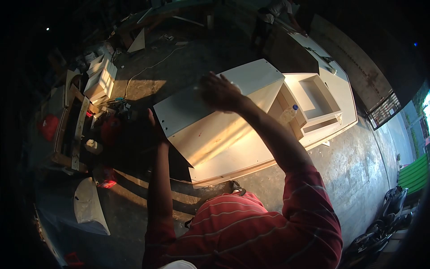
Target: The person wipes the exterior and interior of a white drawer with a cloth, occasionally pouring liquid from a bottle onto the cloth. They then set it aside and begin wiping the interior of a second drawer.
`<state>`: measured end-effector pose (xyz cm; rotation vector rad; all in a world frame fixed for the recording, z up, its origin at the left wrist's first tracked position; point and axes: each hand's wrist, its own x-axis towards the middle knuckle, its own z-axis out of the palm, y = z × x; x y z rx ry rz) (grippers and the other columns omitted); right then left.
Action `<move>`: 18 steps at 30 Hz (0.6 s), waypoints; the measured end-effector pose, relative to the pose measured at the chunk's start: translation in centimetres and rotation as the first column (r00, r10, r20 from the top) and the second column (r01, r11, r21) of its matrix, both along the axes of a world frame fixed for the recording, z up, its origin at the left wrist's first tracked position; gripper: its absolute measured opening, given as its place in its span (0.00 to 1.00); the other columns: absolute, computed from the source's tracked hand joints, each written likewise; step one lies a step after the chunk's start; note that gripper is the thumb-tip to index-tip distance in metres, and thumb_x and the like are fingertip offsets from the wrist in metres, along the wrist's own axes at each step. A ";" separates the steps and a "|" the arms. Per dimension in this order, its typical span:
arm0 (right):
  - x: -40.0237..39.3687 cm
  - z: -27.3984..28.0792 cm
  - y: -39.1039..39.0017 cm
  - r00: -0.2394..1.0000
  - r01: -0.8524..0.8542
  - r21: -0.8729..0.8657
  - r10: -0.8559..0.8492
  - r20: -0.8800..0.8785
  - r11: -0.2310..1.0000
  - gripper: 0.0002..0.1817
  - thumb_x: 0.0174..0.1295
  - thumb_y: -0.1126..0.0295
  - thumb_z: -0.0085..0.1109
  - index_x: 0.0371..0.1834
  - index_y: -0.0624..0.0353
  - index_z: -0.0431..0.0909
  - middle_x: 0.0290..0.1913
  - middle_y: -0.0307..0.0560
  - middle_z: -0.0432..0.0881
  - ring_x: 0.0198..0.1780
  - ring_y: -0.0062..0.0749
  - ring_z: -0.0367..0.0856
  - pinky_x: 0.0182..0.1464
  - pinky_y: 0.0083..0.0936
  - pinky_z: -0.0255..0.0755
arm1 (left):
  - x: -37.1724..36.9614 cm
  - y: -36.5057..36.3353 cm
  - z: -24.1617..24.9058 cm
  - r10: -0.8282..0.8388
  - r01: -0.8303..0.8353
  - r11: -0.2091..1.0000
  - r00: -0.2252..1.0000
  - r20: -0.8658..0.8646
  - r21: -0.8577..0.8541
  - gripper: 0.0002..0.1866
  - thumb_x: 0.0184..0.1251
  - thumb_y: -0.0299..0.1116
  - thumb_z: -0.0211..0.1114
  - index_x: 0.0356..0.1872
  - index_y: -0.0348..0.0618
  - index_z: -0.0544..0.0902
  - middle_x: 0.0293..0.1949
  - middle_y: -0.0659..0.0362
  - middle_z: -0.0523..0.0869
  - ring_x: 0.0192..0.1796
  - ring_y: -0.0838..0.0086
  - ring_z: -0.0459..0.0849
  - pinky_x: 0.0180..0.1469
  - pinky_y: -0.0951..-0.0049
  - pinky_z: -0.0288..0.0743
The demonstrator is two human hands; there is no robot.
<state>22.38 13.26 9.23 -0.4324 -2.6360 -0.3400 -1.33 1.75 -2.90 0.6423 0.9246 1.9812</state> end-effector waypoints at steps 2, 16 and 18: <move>-0.4 -0.5 -1.5 0.996 -0.089 0.053 0.090 -0.026 0.995 0.19 0.65 0.61 0.49 0.60 0.48 0.72 0.66 0.49 0.67 0.72 0.46 0.57 0.70 0.45 0.55 | 0.0 -0.6 0.9 -0.314 0.287 0.942 0.935 0.164 0.172 0.34 0.72 0.61 0.41 0.65 0.41 0.62 0.46 0.61 0.77 0.44 0.77 0.78 0.51 0.75 0.73; -0.6 -0.3 -1.6 0.997 -0.077 -0.033 0.076 -0.023 0.996 0.20 0.69 0.61 0.43 0.62 0.56 0.69 0.67 0.50 0.64 0.72 0.47 0.57 0.70 0.45 0.53 | -1.4 0.7 -1.1 -0.258 0.264 0.960 0.964 -0.068 0.097 0.31 0.76 0.55 0.37 0.57 0.34 0.69 0.46 0.56 0.77 0.51 0.72 0.76 0.60 0.69 0.67; -0.7 0.6 0.2 0.989 -0.135 -0.078 0.139 0.047 0.988 0.20 0.69 0.62 0.44 0.61 0.57 0.69 0.67 0.51 0.65 0.71 0.46 0.59 0.70 0.44 0.54 | 1.6 -1.0 2.5 -0.133 0.135 0.991 0.989 -0.065 0.024 0.29 0.76 0.56 0.36 0.48 0.37 0.72 0.38 0.60 0.76 0.43 0.76 0.76 0.54 0.72 0.69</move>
